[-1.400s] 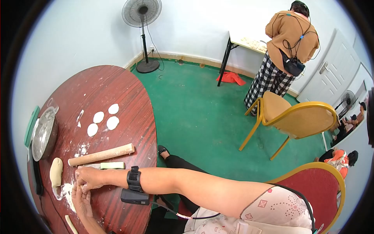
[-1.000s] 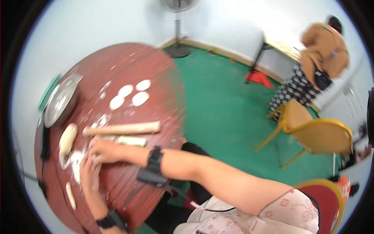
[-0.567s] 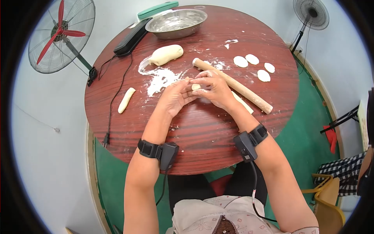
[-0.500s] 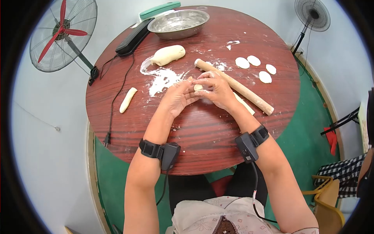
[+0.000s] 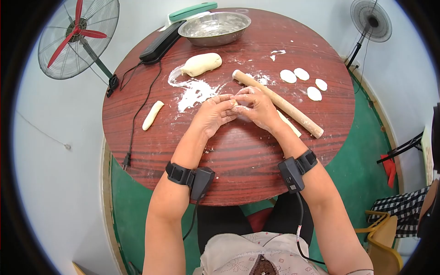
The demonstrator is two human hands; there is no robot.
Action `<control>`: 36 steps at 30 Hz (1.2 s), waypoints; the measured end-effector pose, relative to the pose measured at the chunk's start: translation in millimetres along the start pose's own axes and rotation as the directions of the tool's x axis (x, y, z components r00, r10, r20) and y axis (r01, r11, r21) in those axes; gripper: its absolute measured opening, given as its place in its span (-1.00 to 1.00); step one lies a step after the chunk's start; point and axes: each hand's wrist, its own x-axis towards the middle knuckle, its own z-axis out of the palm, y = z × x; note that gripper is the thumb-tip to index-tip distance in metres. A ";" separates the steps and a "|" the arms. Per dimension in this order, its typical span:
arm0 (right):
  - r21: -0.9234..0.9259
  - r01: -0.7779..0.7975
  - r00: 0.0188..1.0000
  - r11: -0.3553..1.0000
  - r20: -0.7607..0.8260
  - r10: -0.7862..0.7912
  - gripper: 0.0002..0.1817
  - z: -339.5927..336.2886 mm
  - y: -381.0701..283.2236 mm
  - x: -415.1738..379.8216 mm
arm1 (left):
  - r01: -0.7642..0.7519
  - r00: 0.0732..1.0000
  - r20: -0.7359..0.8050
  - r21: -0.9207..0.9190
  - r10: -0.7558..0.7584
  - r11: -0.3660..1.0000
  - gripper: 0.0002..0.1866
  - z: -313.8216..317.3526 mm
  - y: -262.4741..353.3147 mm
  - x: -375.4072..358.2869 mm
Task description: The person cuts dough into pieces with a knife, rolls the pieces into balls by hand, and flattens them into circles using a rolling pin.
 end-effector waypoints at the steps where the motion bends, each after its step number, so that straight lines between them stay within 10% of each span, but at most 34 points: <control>1: 0.029 -0.006 1.000 1.000 -0.002 0.007 -0.71 0.4 1.2 0.3 | 0.012 1.000 0.014 -0.004 -0.012 1.000 -0.73 0.0 0.0 -0.2; 15: -0.073 0.101 0.995 0.992 -0.010 -0.102 -0.58 0.7 -8.4 -1.7 | -0.047 0.999 0.003 0.302 0.048 0.952 -0.63 -8.2 9.2 0.5; 21: 0.014 -0.131 0.991 0.991 -0.028 0.132 -0.74 2.0 -12.2 -1.3 | 0.003 0.996 -0.088 0.400 0.035 0.916 -0.51 -3.2 20.2 -8.3; 25: -0.049 -0.194 0.981 0.980 -0.040 0.192 -0.78 3.5 -7.1 -1.0 | -0.360 0.727 -0.278 0.623 0.627 0.694 -0.69 -30.7 51.5 -12.3; 30: -0.166 -0.114 0.993 0.980 -0.029 0.111 -0.81 15.9 1.5 -0.9 | -0.578 0.297 -0.577 0.525 0.761 0.624 -0.76 -80.3 59.5 -8.7; 36: -0.220 -0.109 0.990 0.969 0.065 0.127 -0.83 27.6 -11.8 26.9 | -0.527 0.240 -0.668 0.520 0.705 0.672 -0.75 -93.5 47.6 1.3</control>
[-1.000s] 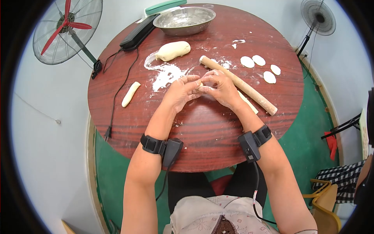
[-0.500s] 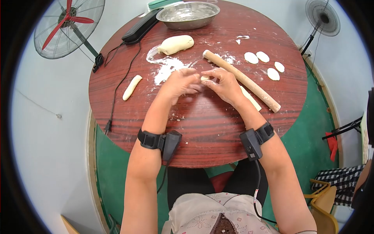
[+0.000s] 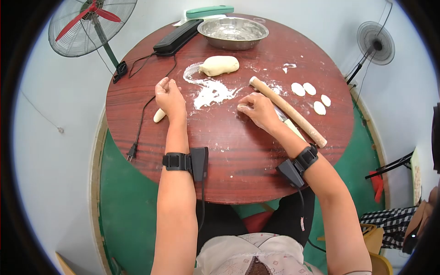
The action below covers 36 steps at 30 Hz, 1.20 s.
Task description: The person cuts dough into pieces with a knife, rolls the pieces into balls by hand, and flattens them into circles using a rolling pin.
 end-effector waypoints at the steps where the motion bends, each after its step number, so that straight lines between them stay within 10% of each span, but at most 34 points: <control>1: 0.002 -0.016 1.000 1.000 0.004 0.016 -0.82 0.9 -3.0 9.1 | 0.037 0.999 0.006 -0.011 -0.037 0.999 -0.76 1.7 2.0 -0.8; 12: -0.140 -0.180 0.984 0.974 -0.006 0.181 -0.77 28.1 1.6 56.2 | 0.109 0.994 0.022 -0.100 -0.108 0.989 -0.73 0.4 7.6 1.8; 19: -0.613 0.228 0.963 0.757 0.027 -0.268 -0.63 9.8 3.4 40.5 | 0.130 0.992 0.017 -0.085 -0.129 0.988 -0.77 1.3 1.1 3.2; 24: -0.554 0.157 0.968 0.818 0.249 -0.017 -0.24 20.4 -4.9 19.8 | 0.154 0.987 0.049 -0.100 -0.150 0.983 -0.77 4.6 0.4 0.0; 36: -0.576 -0.055 0.959 0.815 0.198 0.204 -0.16 53.4 -26.5 28.0 | 0.187 0.981 0.066 -0.065 -0.183 0.980 -0.76 5.8 -1.9 -1.9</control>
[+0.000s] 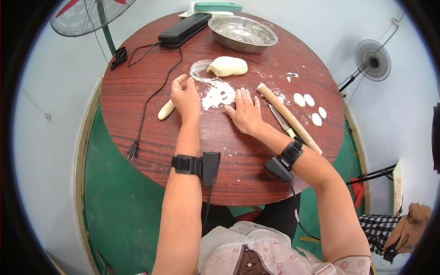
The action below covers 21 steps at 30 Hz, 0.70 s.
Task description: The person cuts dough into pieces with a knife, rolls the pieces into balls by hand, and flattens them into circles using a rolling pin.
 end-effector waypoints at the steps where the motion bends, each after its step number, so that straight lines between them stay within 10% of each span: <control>1: 0.000 0.002 1.000 1.000 -0.005 -0.002 -0.16 -0.2 0.1 -0.9 | 0.006 1.000 0.000 -0.007 -0.006 1.000 -0.76 0.0 0.2 -0.2; 13: -0.047 0.039 0.995 0.998 0.095 -0.034 -0.18 -5.6 4.7 0.9 | 0.062 0.998 0.014 -0.076 -0.061 0.995 -0.76 3.8 -4.9 -1.6; 21: 0.495 -0.025 0.997 0.869 0.071 -0.012 -0.62 -32.2 35.2 19.3 | 0.078 0.997 -0.006 -0.086 -0.079 0.993 -0.76 0.7 -5.6 0.4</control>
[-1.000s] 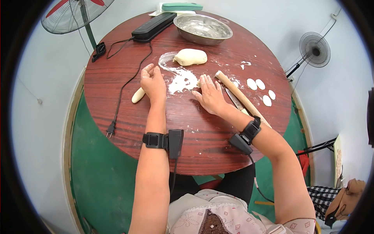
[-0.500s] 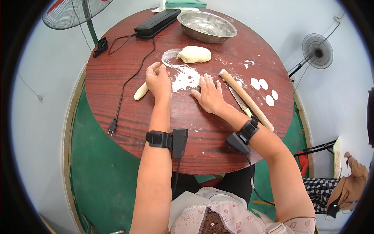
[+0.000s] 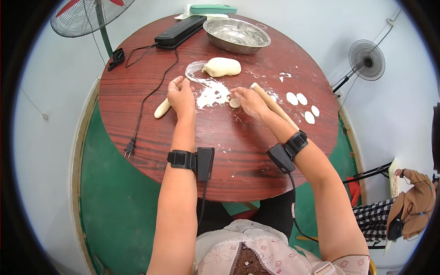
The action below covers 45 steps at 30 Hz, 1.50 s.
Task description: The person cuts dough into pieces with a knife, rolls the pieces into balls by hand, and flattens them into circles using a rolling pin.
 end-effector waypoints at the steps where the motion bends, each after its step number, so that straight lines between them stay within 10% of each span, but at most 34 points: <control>1: 0.020 -0.013 1.000 1.000 -0.007 0.014 -0.65 -0.6 -1.0 -0.5 | 0.006 1.000 0.001 -0.001 -0.006 1.000 -0.76 -0.4 -0.1 -0.1; 9: -0.078 -0.040 0.998 0.996 -0.058 0.036 -0.76 -10.9 -0.2 -7.4 | 0.024 1.000 0.015 -0.023 -0.024 0.999 -0.76 -1.3 -2.4 1.9; 18: -0.336 0.272 0.950 0.902 -0.052 -0.307 -0.77 -7.7 2.0 -16.5 | 0.039 0.999 0.017 0.008 -0.040 0.999 -0.79 1.2 -0.5 2.8; 24: -0.418 0.194 0.975 0.888 0.182 -0.128 -0.81 -32.0 3.7 -6.2 | 0.036 0.999 0.023 0.008 -0.036 0.999 -0.81 1.0 -5.6 6.9; 30: -0.305 0.088 0.996 0.948 -0.001 -0.093 -0.83 -24.3 0.2 6.6 | 0.067 0.998 0.018 0.021 -0.067 0.998 -0.80 1.3 -3.4 7.4; 45: -0.556 0.385 0.833 0.737 -0.135 -0.537 -0.88 4.5 2.5 7.6 | 0.044 0.998 0.044 0.007 -0.044 0.999 -0.82 2.0 -7.8 8.2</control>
